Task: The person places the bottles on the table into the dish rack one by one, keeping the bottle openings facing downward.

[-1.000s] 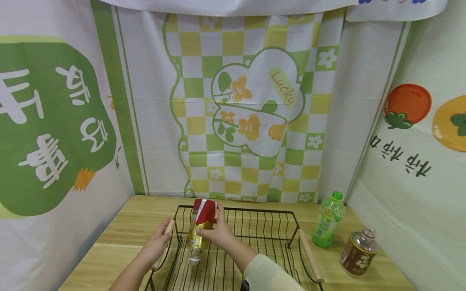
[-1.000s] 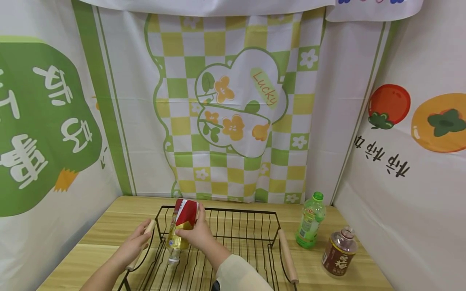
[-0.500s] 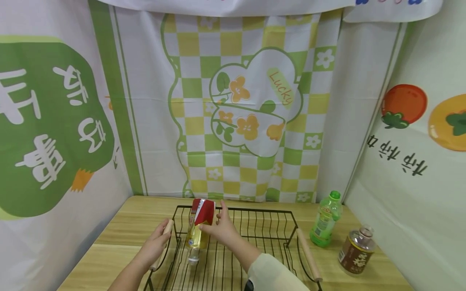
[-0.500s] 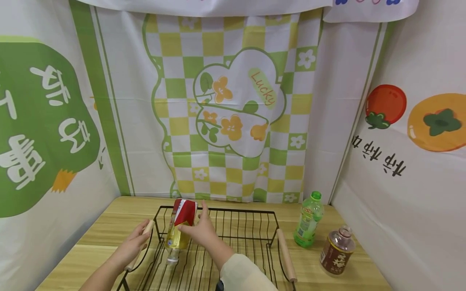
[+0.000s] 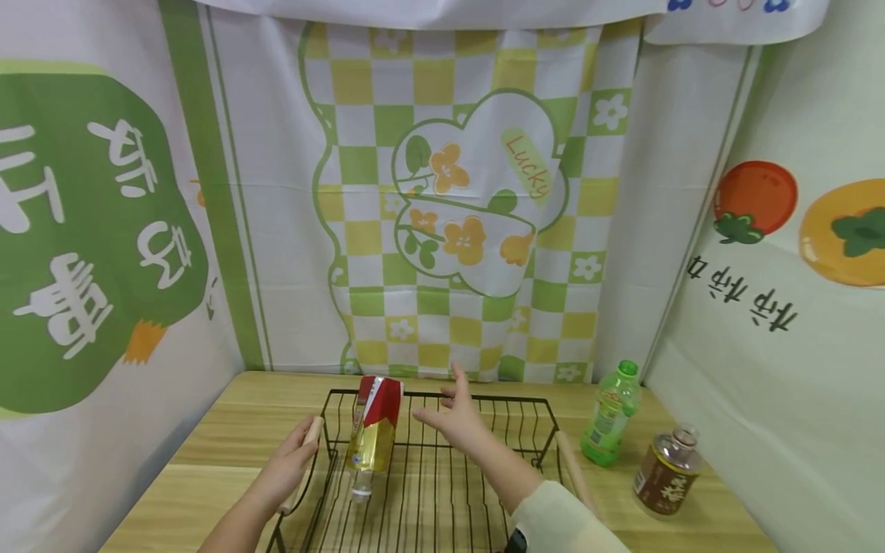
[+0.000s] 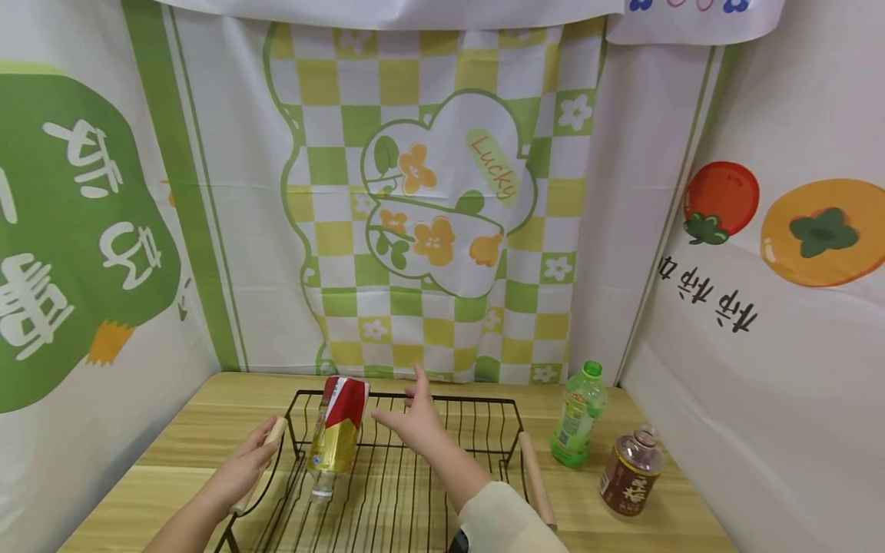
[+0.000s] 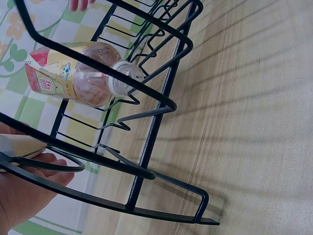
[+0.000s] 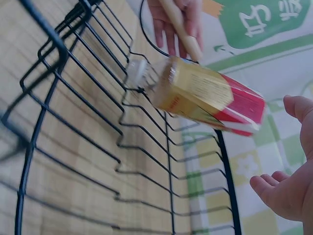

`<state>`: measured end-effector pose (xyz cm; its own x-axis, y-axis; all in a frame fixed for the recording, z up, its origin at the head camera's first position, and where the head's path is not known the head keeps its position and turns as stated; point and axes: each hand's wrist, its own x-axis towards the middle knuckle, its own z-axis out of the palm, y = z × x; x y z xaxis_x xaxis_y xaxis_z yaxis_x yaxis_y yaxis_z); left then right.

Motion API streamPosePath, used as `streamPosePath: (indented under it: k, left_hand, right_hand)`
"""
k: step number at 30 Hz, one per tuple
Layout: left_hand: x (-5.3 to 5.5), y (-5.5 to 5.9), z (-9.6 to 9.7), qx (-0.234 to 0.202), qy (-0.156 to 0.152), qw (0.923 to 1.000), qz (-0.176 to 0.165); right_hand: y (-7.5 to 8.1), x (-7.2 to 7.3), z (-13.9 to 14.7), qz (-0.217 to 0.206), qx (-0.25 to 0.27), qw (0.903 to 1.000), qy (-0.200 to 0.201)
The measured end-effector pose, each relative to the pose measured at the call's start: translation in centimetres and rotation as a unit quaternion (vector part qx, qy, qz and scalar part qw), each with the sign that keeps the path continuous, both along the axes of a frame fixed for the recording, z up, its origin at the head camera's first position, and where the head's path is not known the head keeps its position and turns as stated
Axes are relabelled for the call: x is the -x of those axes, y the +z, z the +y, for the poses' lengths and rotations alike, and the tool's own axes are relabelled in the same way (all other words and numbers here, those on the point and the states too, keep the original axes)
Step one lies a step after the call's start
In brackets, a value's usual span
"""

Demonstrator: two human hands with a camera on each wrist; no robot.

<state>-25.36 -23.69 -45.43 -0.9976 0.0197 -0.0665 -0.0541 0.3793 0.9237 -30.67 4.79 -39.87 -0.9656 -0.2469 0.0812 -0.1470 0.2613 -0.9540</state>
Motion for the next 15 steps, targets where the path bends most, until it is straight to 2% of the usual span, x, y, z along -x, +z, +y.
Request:
streamPosePath:
  k: [15]
  left_hand:
    - [0.4,-0.1,-0.2,-0.017,-0.010,0.9998,-0.007]
  right_hand:
    - [1.8,-1.4,9.3,0.026,-0.020,0.9977,-0.059]
